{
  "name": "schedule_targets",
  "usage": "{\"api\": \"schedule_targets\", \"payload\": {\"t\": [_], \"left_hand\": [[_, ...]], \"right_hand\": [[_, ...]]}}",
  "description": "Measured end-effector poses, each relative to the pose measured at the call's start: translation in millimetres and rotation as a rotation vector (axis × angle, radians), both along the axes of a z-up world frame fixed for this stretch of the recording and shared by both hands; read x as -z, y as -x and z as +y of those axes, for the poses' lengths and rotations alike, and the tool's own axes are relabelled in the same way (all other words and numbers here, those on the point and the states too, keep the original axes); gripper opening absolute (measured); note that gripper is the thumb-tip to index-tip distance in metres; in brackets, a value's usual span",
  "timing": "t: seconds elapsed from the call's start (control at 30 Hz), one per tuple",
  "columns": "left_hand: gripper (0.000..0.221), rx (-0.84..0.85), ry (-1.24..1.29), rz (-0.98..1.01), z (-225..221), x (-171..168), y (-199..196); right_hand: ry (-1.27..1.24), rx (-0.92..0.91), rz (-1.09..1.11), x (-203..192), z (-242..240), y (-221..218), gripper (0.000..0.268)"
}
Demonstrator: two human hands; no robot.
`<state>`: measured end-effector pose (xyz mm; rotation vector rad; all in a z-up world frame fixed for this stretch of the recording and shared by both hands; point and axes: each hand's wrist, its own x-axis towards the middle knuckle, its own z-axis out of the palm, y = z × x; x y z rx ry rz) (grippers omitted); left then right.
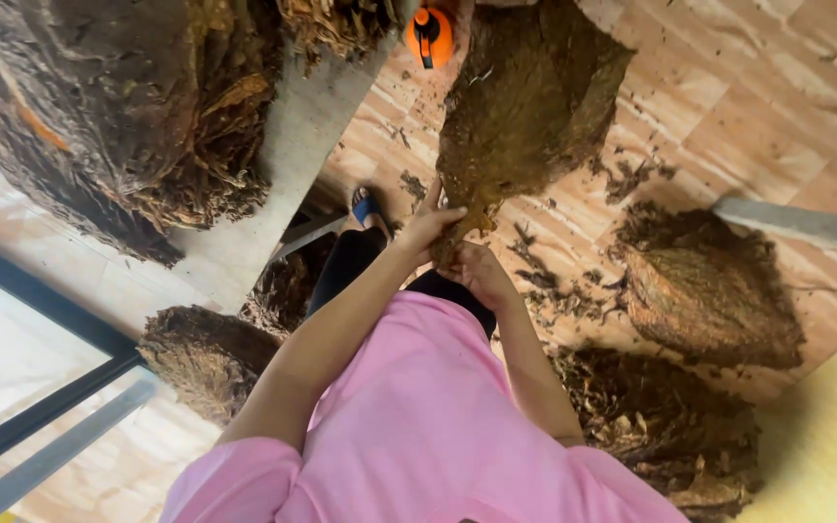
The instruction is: The person repeatedly picks up large clumps of brown fibrous material from a table and floor, turns them over, and places them back down. The person also moves a large clump from the floor to the table. The task appears to involve sorting or inspecting the material by hand.
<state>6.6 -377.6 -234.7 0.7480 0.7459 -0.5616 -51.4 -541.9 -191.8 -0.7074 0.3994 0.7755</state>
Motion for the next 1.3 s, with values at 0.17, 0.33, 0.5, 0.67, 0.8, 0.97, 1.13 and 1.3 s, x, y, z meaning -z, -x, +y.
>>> {"api": "schedule_targets", "payload": {"t": [0.17, 0.33, 0.5, 0.67, 0.8, 0.97, 1.13, 1.3], "left_hand": [[0.13, -0.121, -0.166, -0.001, -13.4, -41.1, -21.2], [0.14, -0.248, -0.239, 0.017, -14.8, -102.2, -8.2], [0.133, -0.337, -0.222, -0.048, -3.3, -139.7, 16.1], [0.088, -0.347, -0.109, -0.033, -1.7, -98.4, 33.9], [0.076, -0.287, -0.182, -0.039, -1.1, -112.8, 34.4], [0.068, -0.199, -0.421, 0.026, -5.1, -110.8, 19.7], [0.075, -0.257, 0.042, 0.01, 54.1, -144.7, 23.5], [0.079, -0.212, -0.051, 0.028, 86.0, -156.9, 24.5]], "right_hand": [[-0.007, 0.118, 0.407, 27.3, -27.9, -27.1, 0.091], [-0.058, 0.411, 0.438, 87.0, -54.8, -54.8, 0.092], [0.015, 0.495, 0.295, 111.8, -66.2, -113.1, 0.085], [0.502, 0.359, 0.163, 232.9, -91.3, -158.3, 0.07], [0.636, 0.155, 0.096, 214.2, -97.0, -168.1, 0.071], [0.771, 0.143, 0.072, 150.4, -93.3, -170.8, 0.073], [0.884, 0.092, 0.197, 34.1, -60.0, -200.8, 0.074], [1.1, -0.001, 0.052, 5.4, -50.6, -235.6, 0.075]]}}
